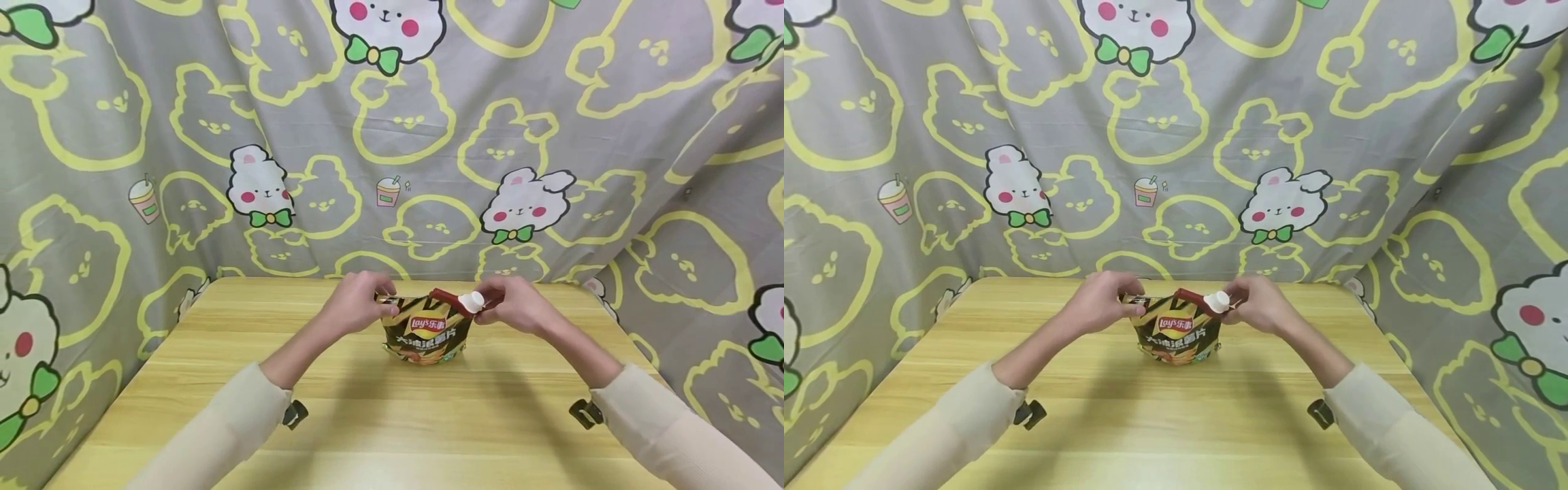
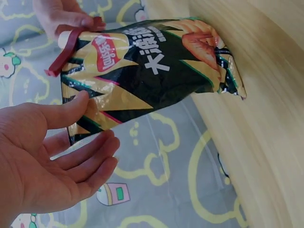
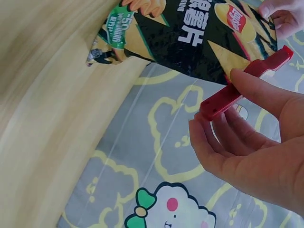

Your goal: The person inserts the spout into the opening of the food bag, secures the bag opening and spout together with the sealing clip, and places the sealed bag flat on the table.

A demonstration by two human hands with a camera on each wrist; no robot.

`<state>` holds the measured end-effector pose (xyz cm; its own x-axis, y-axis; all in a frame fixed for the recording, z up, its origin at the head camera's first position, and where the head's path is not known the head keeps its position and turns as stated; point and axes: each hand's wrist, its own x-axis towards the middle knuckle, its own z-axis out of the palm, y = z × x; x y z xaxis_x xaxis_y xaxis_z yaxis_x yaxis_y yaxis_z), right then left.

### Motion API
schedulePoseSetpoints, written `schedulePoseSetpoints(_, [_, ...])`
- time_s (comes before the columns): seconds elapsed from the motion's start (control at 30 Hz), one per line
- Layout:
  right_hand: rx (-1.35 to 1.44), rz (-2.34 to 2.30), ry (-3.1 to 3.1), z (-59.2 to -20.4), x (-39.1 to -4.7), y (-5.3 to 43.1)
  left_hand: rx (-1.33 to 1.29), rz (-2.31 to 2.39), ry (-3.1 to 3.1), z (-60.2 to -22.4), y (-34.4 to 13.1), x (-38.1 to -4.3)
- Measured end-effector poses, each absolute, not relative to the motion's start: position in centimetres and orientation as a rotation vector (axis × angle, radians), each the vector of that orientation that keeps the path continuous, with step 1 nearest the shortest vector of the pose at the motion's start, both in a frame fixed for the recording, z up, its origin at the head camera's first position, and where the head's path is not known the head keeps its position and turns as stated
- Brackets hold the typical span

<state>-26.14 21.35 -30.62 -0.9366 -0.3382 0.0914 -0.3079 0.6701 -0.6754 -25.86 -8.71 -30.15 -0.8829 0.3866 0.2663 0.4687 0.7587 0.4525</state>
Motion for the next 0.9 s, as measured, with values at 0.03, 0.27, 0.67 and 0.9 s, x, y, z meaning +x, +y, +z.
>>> schedulePoseSetpoints(0.03, [-0.536, -1.136, 2.829, -30.8, -26.1, 21.4, -0.680, -0.791, -2.807, -30.3, -8.9, -25.8])
schedulePoseSetpoints(0.27, [-0.460, -1.136, 2.820, -32.2, -26.0, 22.2, -0.638, -0.837, -2.873, -31.3, -9.7, -25.8])
schedulePoseSetpoints(0.67, [-0.360, -1.155, 2.792, -35.3, -25.6, 23.0, -0.602, -0.938, -2.913, -34.3, -10.3, -26.0])
schedulePoseSetpoints(0.9, [-0.260, -1.213, 2.785, -37.8, -25.4, 23.2, -0.537, -0.988, -2.942, -36.3, -10.6, -26.1])
